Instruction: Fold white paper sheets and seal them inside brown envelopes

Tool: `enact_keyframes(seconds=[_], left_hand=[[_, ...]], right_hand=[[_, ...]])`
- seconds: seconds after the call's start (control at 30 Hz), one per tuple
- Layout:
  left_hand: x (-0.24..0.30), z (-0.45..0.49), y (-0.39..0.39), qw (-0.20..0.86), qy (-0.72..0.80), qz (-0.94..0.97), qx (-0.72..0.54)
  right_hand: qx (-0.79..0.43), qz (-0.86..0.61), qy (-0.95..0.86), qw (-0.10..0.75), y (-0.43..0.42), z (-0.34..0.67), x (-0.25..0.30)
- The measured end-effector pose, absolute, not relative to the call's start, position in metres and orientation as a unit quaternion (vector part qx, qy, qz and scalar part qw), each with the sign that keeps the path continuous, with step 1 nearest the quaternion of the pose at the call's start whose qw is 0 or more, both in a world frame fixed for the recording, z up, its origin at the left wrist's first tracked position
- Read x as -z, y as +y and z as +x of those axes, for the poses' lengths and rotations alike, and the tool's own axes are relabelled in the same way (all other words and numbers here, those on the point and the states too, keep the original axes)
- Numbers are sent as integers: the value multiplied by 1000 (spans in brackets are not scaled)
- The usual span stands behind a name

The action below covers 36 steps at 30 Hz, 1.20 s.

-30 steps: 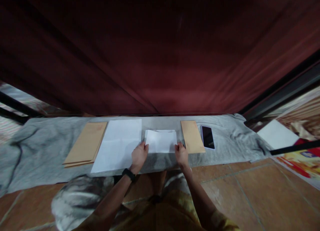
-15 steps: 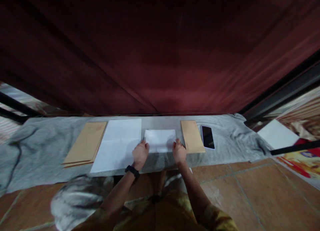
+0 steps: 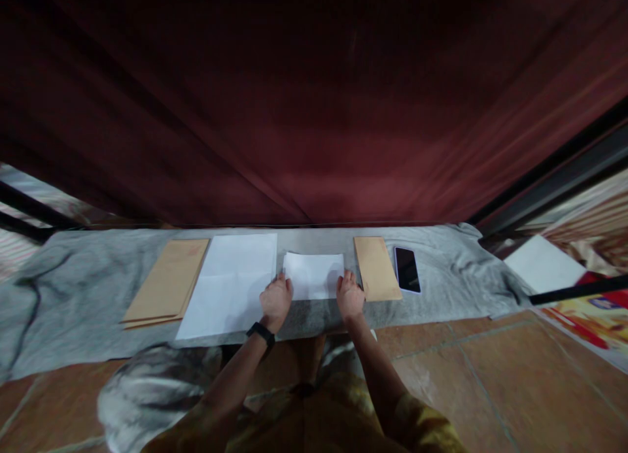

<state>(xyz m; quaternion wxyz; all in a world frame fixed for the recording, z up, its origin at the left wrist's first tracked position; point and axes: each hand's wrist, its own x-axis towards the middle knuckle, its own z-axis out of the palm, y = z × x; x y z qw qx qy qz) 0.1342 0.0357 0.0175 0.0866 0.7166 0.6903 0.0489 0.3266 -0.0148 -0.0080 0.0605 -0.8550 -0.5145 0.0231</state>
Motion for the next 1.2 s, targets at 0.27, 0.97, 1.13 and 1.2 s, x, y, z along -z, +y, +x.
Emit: enact_keyframes(seconds=[0.27, 0.97, 1.13, 1.2], left_hand=[[-15, 135, 36, 85, 688, 720, -40], [12, 169, 1, 77, 461, 876, -120], [25, 169, -5, 83, 462, 876, -108], [27, 168, -6, 73, 460, 879, -106]], right_hand=[[-12, -853, -517, 70, -15, 324, 8], [8, -840, -540, 55, -21, 321, 15], [5, -841, -538, 64, -21, 321, 12], [-1, -840, -537, 74, -23, 323, 8]])
